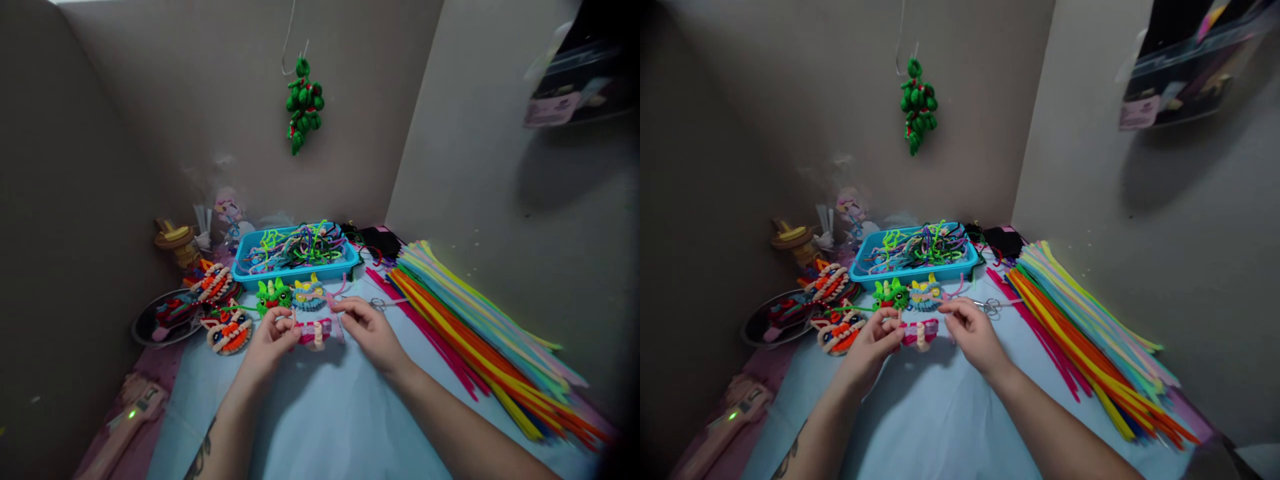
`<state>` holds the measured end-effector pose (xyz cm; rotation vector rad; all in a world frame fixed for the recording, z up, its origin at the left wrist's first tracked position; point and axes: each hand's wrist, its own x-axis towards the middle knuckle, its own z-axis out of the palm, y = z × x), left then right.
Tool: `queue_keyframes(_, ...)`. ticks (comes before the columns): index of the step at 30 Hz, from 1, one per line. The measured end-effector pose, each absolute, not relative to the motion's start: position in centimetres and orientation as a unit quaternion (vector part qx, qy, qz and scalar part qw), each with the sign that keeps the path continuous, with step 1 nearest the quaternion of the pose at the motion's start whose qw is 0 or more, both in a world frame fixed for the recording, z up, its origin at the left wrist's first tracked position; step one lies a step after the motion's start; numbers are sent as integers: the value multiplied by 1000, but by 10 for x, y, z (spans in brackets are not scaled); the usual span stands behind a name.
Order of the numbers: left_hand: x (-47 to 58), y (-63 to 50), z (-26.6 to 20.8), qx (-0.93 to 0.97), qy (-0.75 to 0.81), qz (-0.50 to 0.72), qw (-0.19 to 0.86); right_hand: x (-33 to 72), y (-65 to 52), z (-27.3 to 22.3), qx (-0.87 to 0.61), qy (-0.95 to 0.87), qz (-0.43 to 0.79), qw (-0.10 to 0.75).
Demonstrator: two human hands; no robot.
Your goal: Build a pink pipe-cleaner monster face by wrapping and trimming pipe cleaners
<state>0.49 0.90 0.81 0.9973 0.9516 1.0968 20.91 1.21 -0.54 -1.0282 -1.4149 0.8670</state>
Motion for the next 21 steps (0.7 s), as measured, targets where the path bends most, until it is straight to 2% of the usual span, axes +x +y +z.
queue_keyframes(7, 7, 8, 4, 436, 378, 464, 671, 203, 7, -3, -386, -650, 409, 511)
queue_keyframes(12, 11, 4, 13, 502, 395, 485, 597, 205, 11, -5, -376, -637, 421, 524)
queue_keyframes(21, 11, 2, 17, 577, 478, 404, 524, 202, 7, -7, -403, -653, 390, 508)
